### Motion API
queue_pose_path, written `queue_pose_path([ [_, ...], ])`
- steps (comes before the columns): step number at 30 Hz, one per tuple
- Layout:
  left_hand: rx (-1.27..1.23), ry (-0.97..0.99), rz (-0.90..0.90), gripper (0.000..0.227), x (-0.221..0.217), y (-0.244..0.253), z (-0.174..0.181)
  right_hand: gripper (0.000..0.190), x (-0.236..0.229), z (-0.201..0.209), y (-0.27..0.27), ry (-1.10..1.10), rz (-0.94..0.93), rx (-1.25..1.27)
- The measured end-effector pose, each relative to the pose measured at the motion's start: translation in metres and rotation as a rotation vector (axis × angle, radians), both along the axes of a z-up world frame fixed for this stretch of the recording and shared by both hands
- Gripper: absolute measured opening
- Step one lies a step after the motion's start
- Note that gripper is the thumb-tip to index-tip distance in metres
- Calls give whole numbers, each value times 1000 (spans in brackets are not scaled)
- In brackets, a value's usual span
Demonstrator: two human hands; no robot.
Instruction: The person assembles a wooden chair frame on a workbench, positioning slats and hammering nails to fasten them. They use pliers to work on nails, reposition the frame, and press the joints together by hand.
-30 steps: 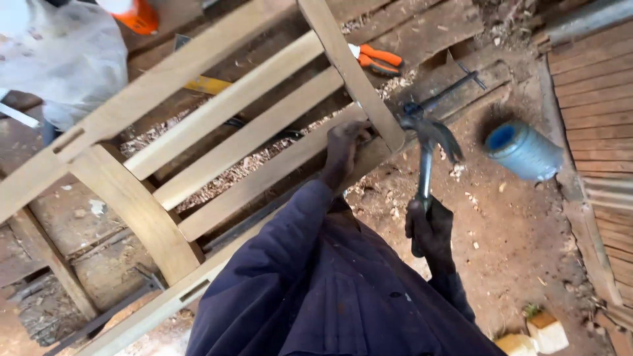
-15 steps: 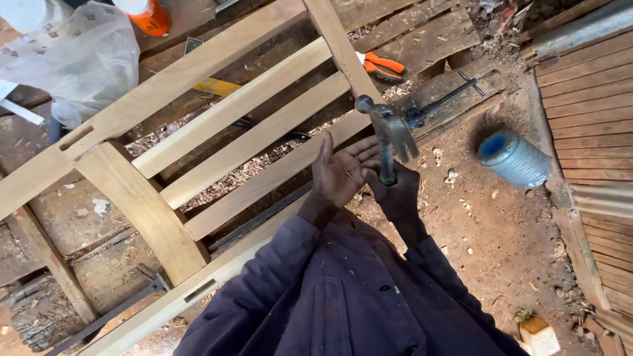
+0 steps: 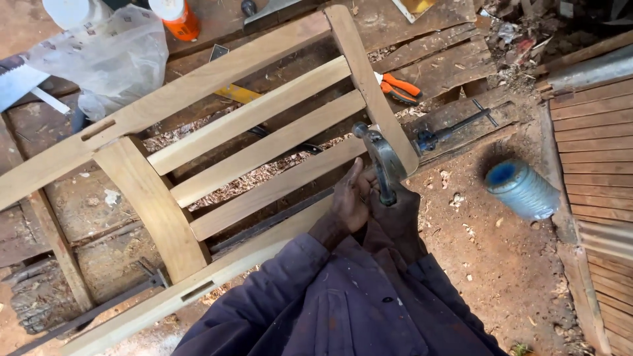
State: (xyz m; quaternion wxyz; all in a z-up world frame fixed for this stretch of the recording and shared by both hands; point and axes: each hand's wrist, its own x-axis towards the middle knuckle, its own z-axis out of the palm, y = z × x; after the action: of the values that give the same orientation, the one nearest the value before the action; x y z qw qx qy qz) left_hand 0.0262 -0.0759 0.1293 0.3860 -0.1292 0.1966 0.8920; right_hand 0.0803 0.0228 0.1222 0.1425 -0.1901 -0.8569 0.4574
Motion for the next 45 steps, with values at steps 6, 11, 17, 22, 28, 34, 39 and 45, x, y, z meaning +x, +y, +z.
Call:
queue_pose_path([
  [6, 210, -131, 67, 81, 0, 37, -84, 27, -24, -23, 44, -35, 112, -62],
  [11, 64, -333, 140, 47, -21, 67, -122, 27, -58, -3, 85, -72, 266, -166],
  [17, -426, -265, 222, 37, -34, 64, -131, 38, -96, -19, 177, -144, 280, -43],
  [22, -403, -263, 376, 34, -23, 20, -77, 52, -196, -91, 269, -264, 351, 344],
  [28, -498, -175, 557, 33, 18, -12, -63, 55, -317, -158, 294, -220, 527, 701],
  [34, -488, -147, 656, 28, 40, -16, -44, 28, -341, -184, 314, -107, 619, 788],
  [39, -401, -242, 691, 64, 95, -32, -75, 41, -272, -141, 356, -59, 660, 763],
  [45, -697, -517, 662, 89, 147, -61, -109, 62, -206, -144, 373, -968, 608, 601],
])
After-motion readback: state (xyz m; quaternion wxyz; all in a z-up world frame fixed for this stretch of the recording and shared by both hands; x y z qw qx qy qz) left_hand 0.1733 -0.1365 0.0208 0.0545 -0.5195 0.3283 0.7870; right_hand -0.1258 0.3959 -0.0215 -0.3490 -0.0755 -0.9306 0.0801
